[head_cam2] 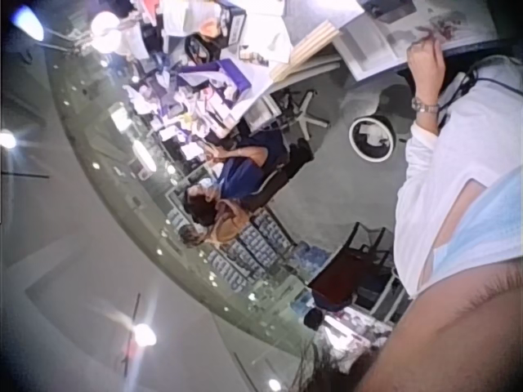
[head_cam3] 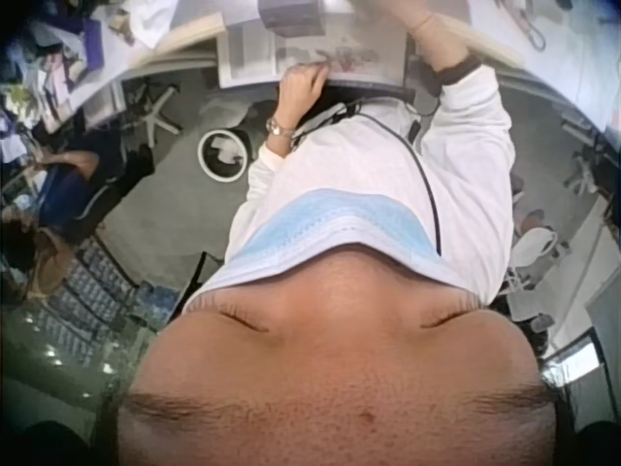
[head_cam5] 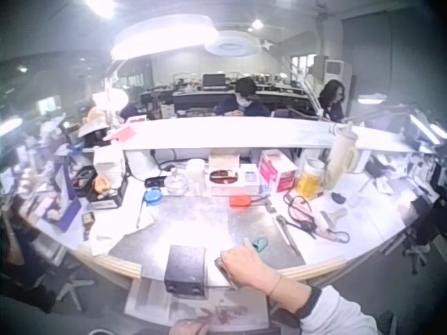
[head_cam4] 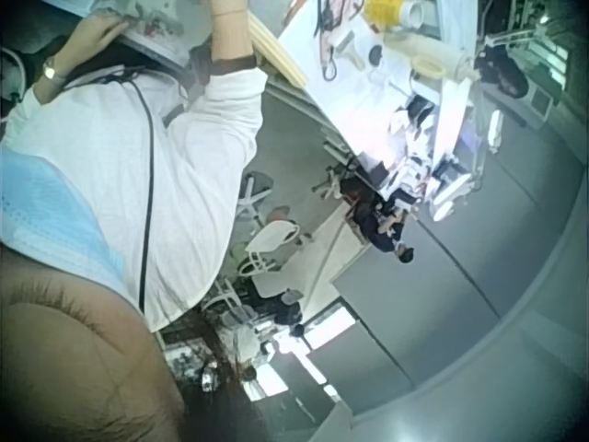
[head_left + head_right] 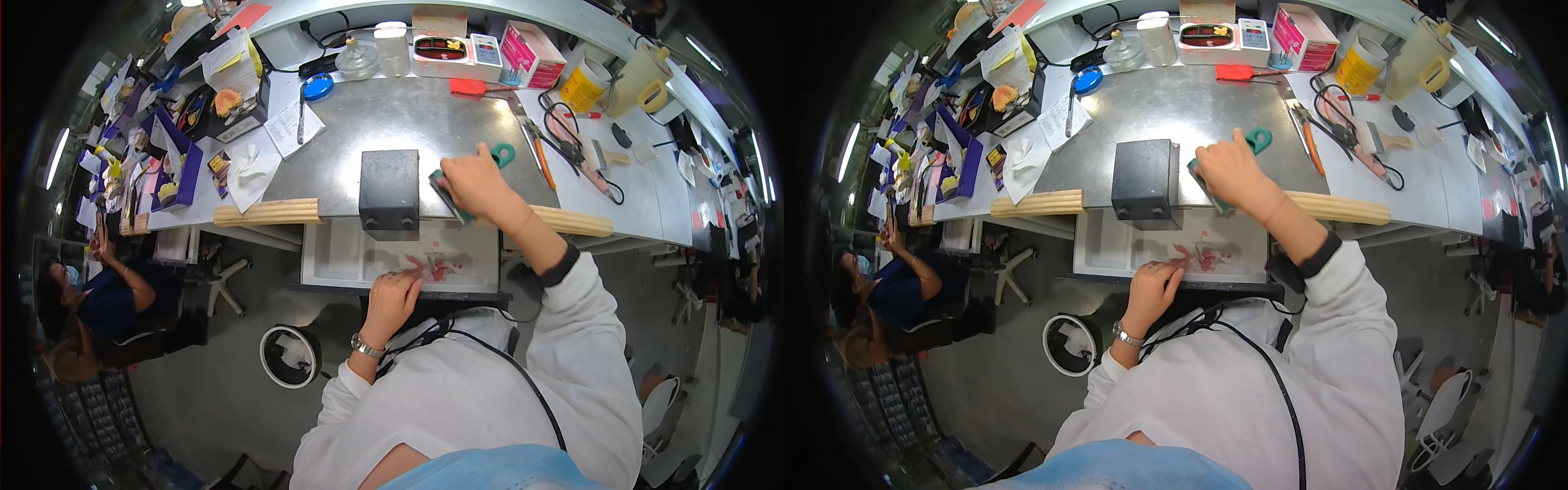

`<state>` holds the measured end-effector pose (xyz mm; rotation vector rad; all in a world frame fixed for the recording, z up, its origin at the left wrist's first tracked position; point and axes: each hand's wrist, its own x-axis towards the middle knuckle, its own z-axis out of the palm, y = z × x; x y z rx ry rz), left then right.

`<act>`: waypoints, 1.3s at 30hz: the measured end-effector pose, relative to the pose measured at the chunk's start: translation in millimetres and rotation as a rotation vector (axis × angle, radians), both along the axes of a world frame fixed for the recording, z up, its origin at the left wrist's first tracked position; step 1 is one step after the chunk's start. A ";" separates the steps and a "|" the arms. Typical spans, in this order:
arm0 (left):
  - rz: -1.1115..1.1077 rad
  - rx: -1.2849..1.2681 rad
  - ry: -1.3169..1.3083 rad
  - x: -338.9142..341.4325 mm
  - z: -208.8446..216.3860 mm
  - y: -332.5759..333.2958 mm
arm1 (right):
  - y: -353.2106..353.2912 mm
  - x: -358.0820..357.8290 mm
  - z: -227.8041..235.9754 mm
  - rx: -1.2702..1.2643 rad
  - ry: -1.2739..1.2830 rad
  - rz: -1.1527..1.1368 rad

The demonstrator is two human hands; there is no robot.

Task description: Cleaning a jewelry or dental laboratory workstation using brushes and specialized tools.

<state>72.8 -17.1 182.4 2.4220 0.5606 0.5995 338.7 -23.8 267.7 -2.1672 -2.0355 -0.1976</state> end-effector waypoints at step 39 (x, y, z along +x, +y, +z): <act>0.156 -0.529 -0.528 9.8 50.0 -2.4 | -92.5 -66.7 26.2 0.435 -0.081 0.310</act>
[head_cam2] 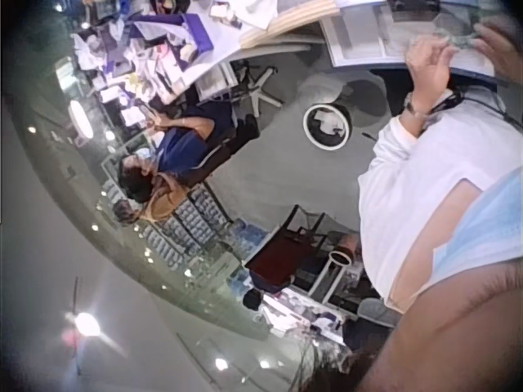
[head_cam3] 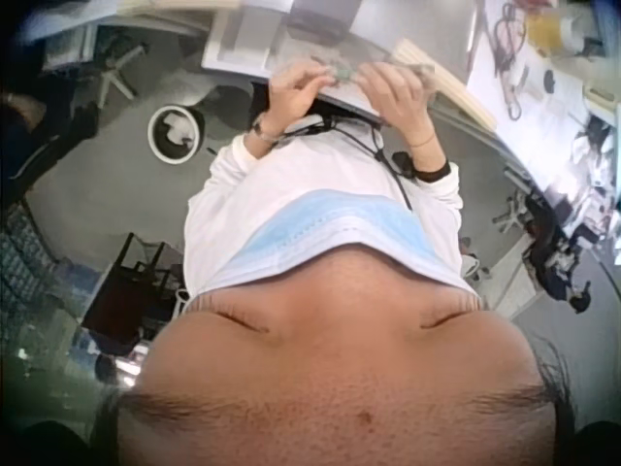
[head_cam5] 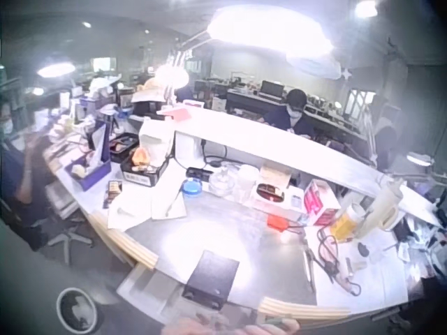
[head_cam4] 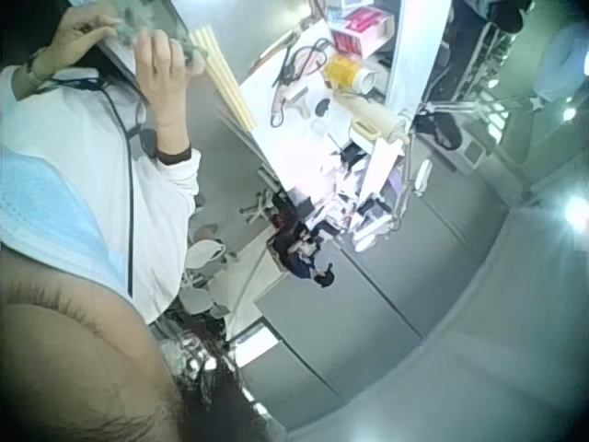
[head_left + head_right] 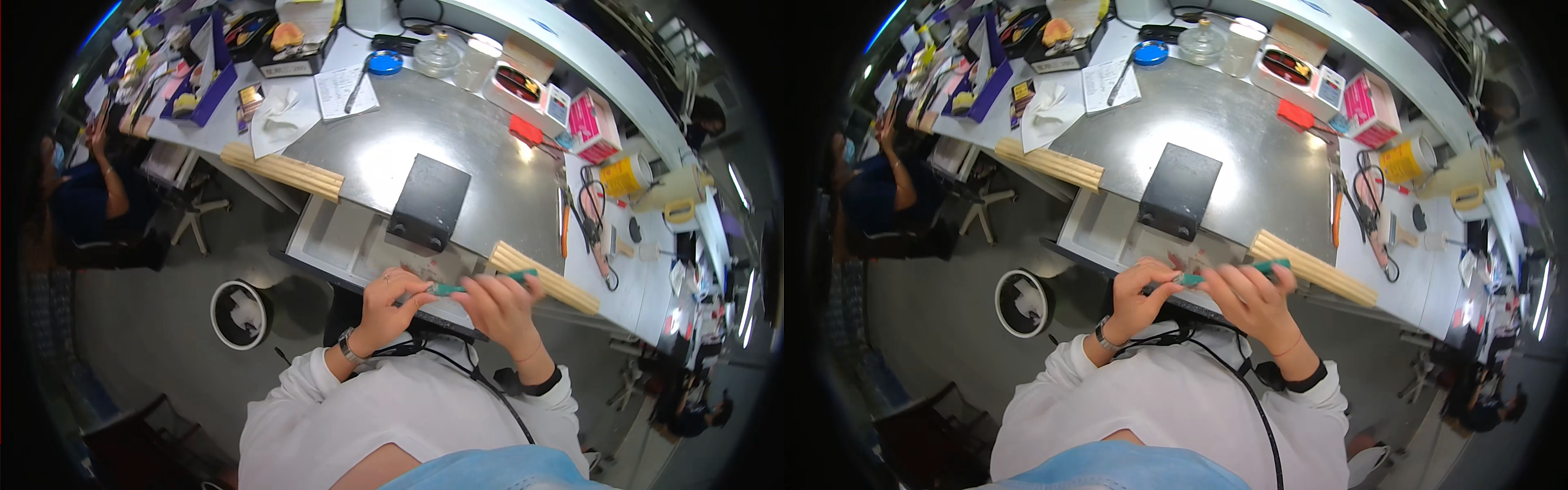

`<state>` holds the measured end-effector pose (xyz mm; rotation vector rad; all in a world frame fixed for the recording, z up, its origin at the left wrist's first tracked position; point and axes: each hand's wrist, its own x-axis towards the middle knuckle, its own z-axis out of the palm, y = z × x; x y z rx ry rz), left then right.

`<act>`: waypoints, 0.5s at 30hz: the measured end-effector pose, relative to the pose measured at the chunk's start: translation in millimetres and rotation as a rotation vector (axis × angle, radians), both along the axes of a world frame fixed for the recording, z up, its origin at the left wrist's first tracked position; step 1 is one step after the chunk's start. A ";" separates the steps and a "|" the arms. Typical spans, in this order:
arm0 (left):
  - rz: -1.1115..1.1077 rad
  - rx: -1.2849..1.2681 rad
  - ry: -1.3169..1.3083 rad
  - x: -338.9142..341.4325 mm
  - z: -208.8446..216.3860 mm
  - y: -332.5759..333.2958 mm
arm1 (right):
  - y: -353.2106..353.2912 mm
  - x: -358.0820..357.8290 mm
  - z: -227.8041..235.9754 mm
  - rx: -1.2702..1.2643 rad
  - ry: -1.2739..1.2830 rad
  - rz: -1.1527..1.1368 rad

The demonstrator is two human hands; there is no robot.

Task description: Cleaning a jewelry or dental laboratory workstation using brushes and specialized tools.

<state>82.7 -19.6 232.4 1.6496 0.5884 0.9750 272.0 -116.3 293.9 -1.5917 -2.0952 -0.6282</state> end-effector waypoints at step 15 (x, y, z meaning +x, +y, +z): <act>0.258 0.247 -0.192 -5.3 43.8 71.5 | 121.2 33.6 69.9 -0.433 1.201 0.404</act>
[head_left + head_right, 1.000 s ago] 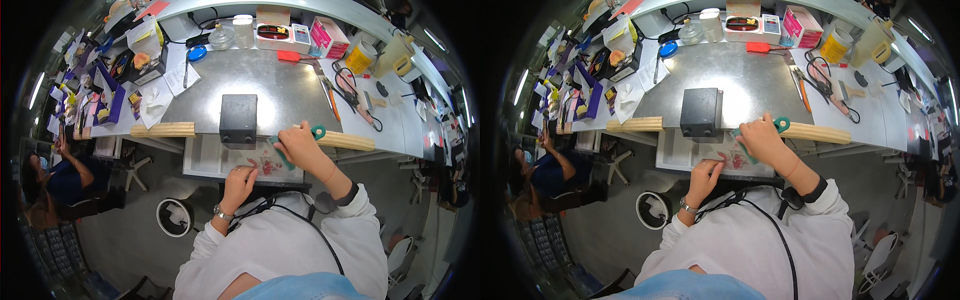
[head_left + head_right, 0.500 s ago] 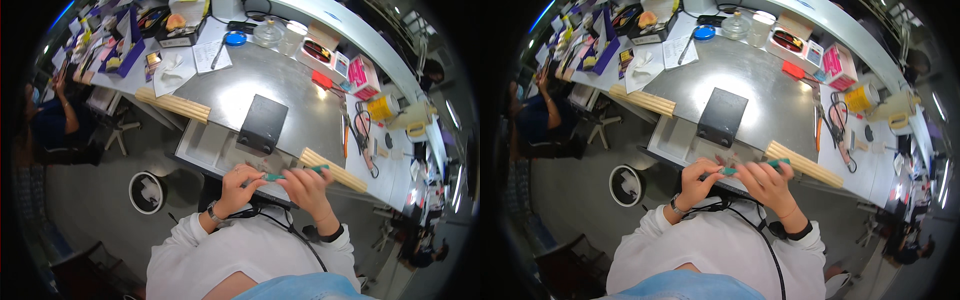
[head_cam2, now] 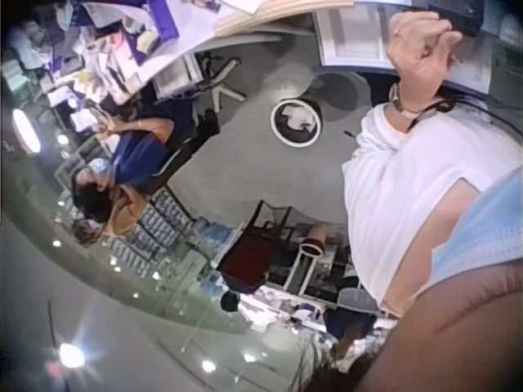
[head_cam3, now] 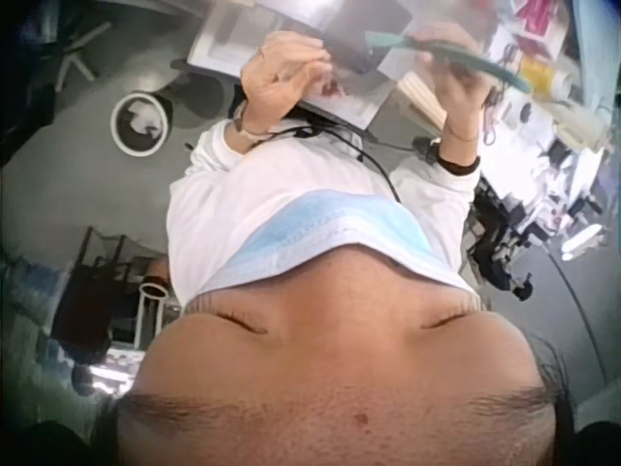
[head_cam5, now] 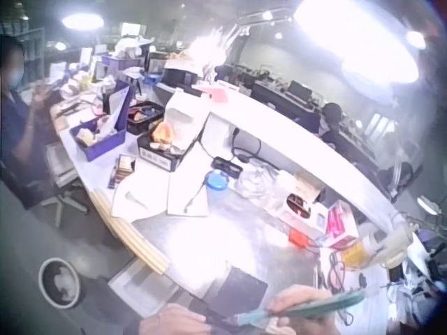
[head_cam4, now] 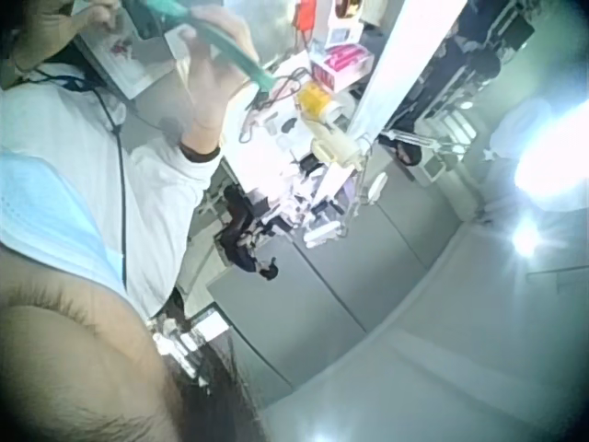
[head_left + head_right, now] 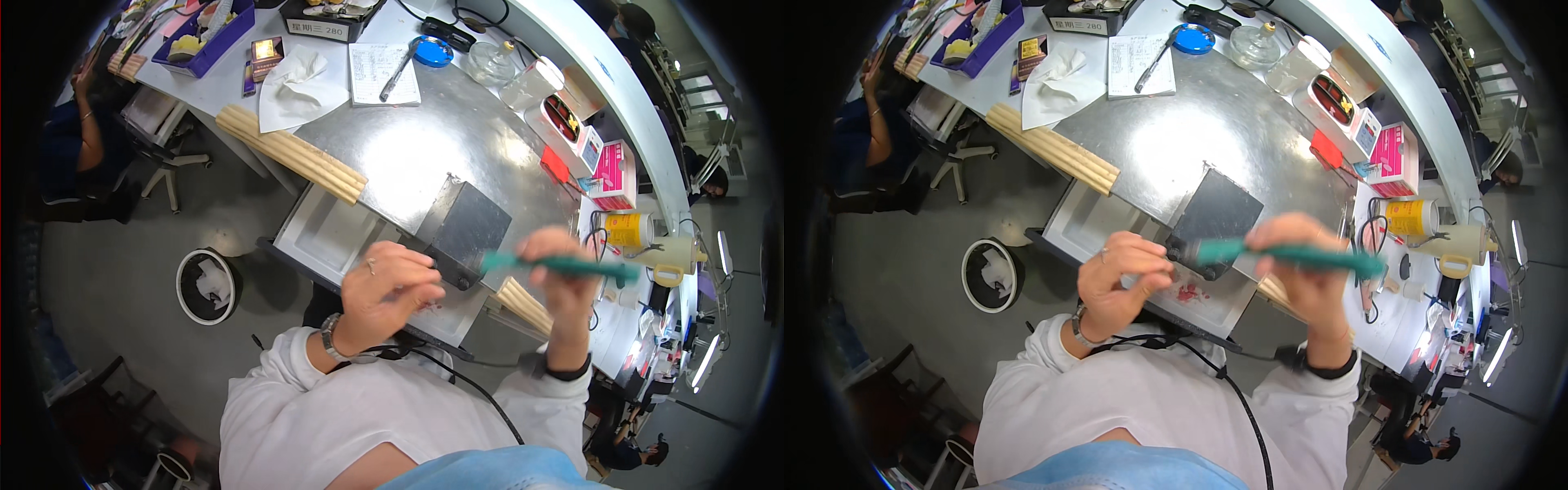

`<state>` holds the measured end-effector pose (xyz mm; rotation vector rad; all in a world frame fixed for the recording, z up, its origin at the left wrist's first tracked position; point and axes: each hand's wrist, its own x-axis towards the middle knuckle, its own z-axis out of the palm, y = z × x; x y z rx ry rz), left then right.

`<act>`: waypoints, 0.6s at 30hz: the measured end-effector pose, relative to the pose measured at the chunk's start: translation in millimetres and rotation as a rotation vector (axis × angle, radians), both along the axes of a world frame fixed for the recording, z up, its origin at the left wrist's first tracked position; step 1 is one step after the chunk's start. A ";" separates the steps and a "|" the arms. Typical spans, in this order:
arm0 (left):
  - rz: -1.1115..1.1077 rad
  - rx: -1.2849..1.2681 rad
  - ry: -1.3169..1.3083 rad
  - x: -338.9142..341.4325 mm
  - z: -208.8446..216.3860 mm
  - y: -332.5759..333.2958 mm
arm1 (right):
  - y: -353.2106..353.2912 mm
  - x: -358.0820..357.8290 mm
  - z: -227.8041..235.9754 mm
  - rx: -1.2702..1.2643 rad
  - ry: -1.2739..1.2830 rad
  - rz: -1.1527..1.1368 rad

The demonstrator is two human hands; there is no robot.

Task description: Cleaning a jewelry or dental laboratory workstation using brushes and specialized tools.

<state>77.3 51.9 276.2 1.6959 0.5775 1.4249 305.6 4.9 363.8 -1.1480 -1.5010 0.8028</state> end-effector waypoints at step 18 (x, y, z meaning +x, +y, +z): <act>0.215 0.027 0.768 -20.5 -66.2 28.9 | 191.7 40.4 -87.7 -0.696 -0.352 0.437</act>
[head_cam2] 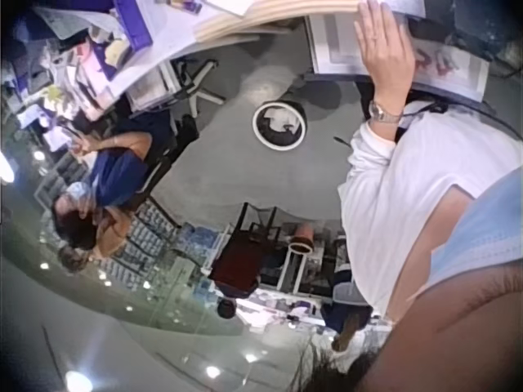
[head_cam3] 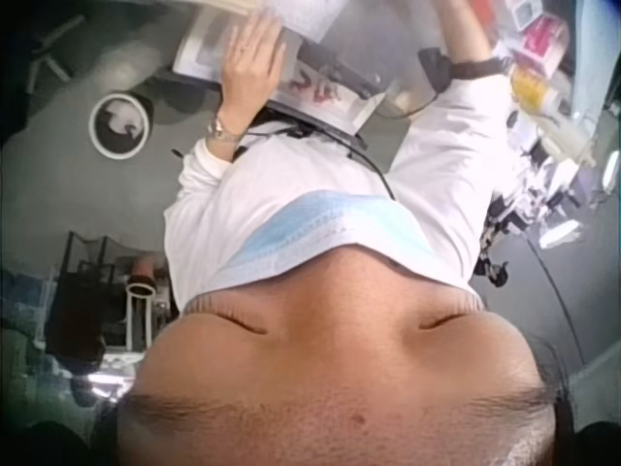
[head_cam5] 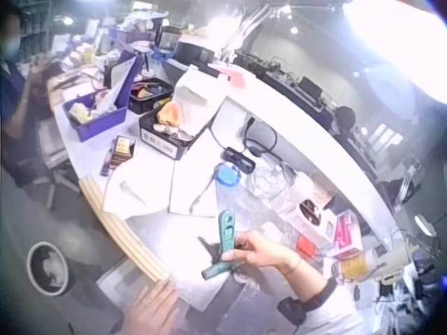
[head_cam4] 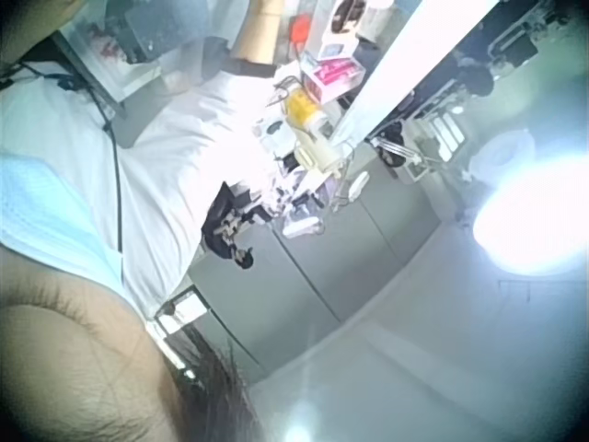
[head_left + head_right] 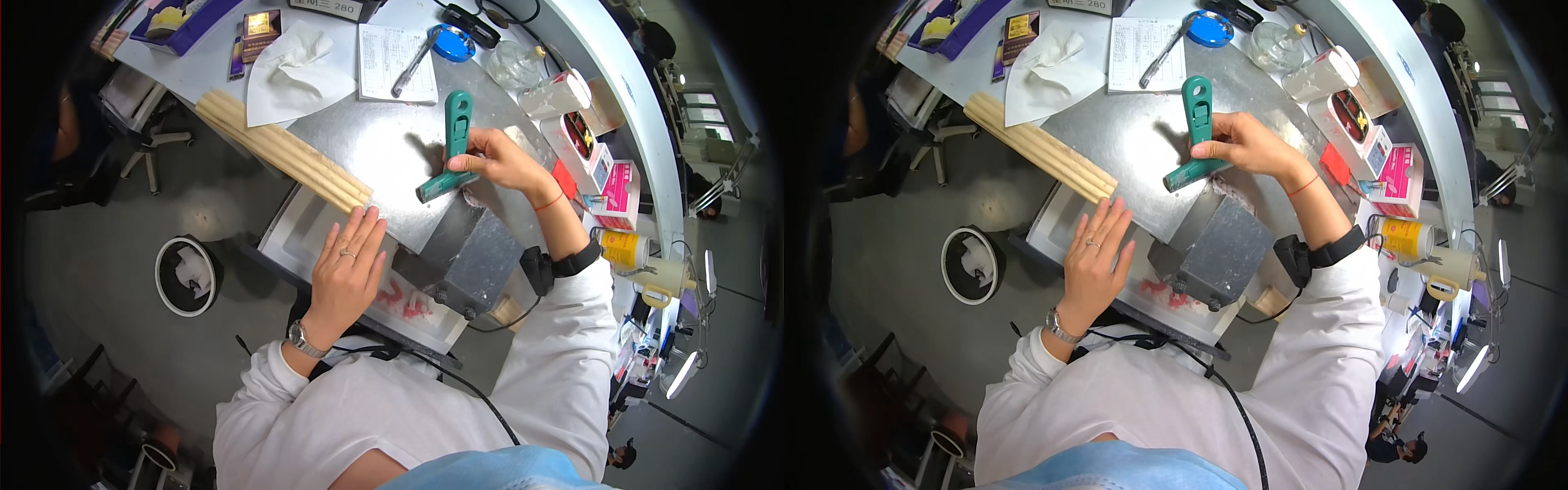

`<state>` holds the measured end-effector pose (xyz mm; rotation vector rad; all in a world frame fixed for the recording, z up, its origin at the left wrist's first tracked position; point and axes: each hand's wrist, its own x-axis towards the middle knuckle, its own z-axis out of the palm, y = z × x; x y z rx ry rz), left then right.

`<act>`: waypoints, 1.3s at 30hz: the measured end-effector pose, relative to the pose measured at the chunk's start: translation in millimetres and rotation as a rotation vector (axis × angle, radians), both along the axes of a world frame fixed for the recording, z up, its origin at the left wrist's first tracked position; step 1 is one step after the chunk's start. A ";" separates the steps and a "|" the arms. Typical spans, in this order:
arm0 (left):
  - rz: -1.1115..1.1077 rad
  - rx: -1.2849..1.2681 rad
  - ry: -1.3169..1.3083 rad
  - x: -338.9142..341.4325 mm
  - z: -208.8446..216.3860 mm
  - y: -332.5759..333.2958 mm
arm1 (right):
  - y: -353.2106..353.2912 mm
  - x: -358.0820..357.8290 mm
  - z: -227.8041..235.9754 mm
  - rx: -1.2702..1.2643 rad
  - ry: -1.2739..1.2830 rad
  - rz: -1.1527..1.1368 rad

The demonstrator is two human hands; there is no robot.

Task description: Cleaning a jewelry or dental laboratory workstation using brushes and specialized tools.

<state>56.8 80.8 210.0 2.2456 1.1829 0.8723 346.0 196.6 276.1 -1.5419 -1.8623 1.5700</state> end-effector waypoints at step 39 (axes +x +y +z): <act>-0.041 -0.163 -0.436 11.2 53.7 -22.1 | -213.5 0.0 59.6 0.130 0.825 -0.993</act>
